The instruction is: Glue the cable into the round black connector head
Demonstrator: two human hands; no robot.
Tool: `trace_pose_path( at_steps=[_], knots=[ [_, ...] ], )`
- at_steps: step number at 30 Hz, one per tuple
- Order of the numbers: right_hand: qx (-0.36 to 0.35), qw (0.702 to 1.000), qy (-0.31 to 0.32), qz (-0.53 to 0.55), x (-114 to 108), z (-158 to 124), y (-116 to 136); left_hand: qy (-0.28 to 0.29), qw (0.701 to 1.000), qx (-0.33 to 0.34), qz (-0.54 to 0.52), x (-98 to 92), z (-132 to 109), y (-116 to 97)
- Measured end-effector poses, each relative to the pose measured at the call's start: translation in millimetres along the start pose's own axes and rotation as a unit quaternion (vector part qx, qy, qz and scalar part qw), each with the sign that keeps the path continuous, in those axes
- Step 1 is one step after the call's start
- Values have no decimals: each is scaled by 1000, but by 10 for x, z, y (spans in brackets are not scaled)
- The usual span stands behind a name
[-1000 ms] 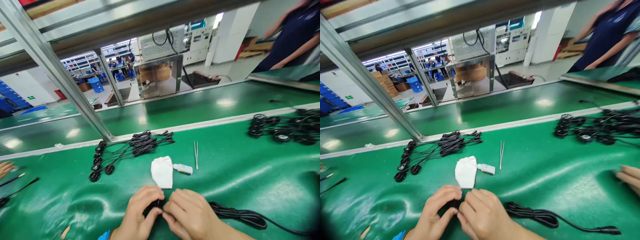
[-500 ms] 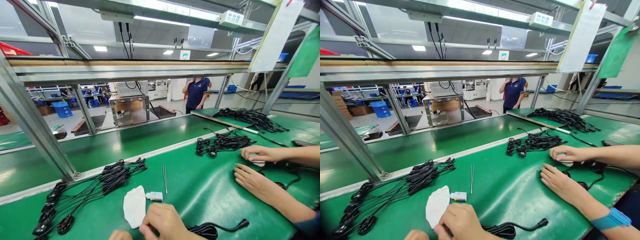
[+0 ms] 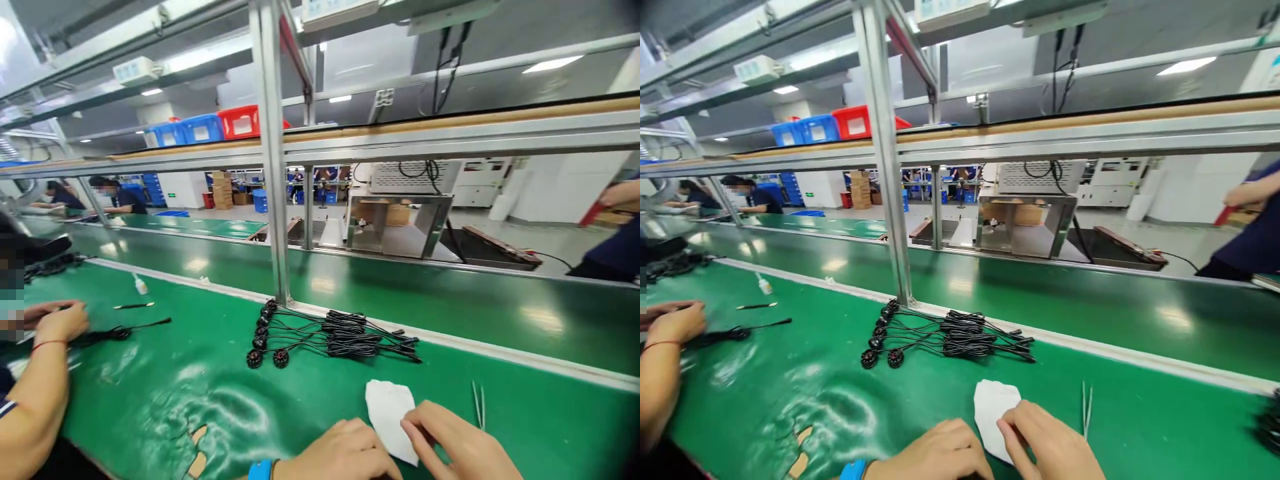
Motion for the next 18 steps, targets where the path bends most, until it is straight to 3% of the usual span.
trace_pose_path(
  at_steps=[1, 3, 5, 10, 12, 14, 18],
  knots=[
    [-9, 1000, 15, -23, 18, 112, -2, -17, 1000, -12, -15, -114, 8, -16],
    [-20, 996, 39, -75, 95, 362, -33, -75, 990, -121, -25, -447, -46, 98],
    [-28, 991, 58, -121, 234, 616, -91, -114, 955, -274, 22, -818, -221, 319],
    [-51, 982, 57, -174, 627, 1077, -197, -160, 860, -478, 78, -1605, -927, 978],
    [-58, 978, 47, -194, 721, 1157, -203, -138, 827, -540, 72, -1748, -1261, 1251],
    [-66, 975, 39, -207, 760, 1183, -191, -93, 815, -571, 42, -1760, -1506, 1447],
    [-78, 973, 23, -214, 702, 1162, -128, -35, 813, -581, 1, -1657, -1679, 1579]
  ],
)
Point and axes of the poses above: each hand's wrist, its own z-axis towards the middle knuckle, its own x-axis out of the palm, y = z × x, the point moved 9 cm from there along z, towards the middle knuckle, and after that the axes turned 12 degrees about y, right-handed, at the moved point
